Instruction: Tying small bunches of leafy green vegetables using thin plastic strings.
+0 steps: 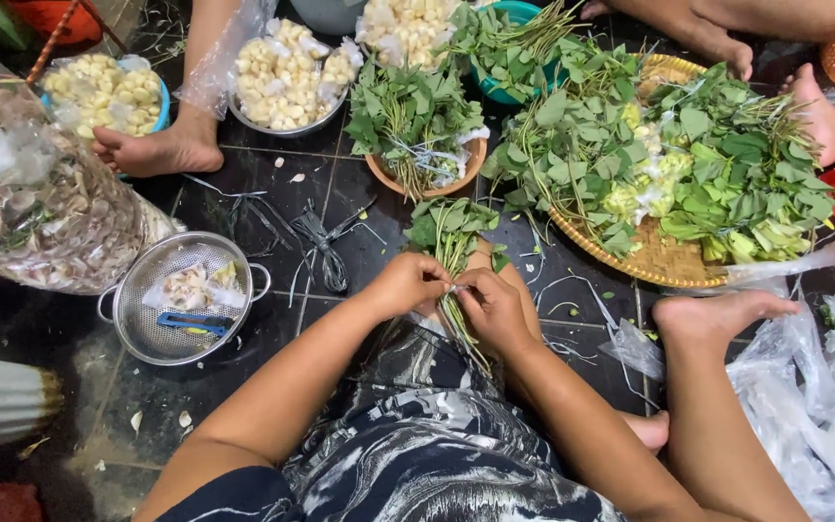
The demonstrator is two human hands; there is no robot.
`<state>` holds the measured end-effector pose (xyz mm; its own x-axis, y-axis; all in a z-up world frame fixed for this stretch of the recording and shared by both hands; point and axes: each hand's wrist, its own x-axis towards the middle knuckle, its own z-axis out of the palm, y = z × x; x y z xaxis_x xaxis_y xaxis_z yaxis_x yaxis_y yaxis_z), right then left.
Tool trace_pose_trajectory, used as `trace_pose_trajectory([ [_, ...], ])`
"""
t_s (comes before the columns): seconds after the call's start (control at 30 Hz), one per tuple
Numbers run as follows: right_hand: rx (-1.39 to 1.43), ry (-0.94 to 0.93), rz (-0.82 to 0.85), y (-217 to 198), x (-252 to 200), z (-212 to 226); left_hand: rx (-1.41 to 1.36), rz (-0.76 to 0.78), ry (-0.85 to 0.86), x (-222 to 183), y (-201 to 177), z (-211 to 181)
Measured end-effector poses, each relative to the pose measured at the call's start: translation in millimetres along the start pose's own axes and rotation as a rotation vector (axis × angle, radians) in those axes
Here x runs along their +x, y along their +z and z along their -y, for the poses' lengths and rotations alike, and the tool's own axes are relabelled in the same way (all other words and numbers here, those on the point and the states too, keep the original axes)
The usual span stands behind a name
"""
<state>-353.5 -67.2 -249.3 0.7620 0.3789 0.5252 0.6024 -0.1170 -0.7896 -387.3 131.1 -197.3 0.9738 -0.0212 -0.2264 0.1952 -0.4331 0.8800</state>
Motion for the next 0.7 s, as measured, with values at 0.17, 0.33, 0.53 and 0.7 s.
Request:
trace_pose_trajectory([
  [0.17,0.029,-0.096,0.001,-2.6,7.3,8.3,0.188,-0.032,0.206,3.9,-0.3,13.1],
  [0.33,-0.027,-0.177,0.031,-18.8,1.3,8.2,0.447,-0.152,0.172,-5.2,-4.9,10.4],
  [0.53,-0.199,-0.237,0.067,-25.8,-4.1,23.5,0.434,-0.182,0.089,-9.6,-0.9,18.7],
  [0.7,-0.177,-0.178,0.042,-33.1,-8.2,26.4,0.288,-0.192,-0.281,-22.8,-5.4,-43.7],
])
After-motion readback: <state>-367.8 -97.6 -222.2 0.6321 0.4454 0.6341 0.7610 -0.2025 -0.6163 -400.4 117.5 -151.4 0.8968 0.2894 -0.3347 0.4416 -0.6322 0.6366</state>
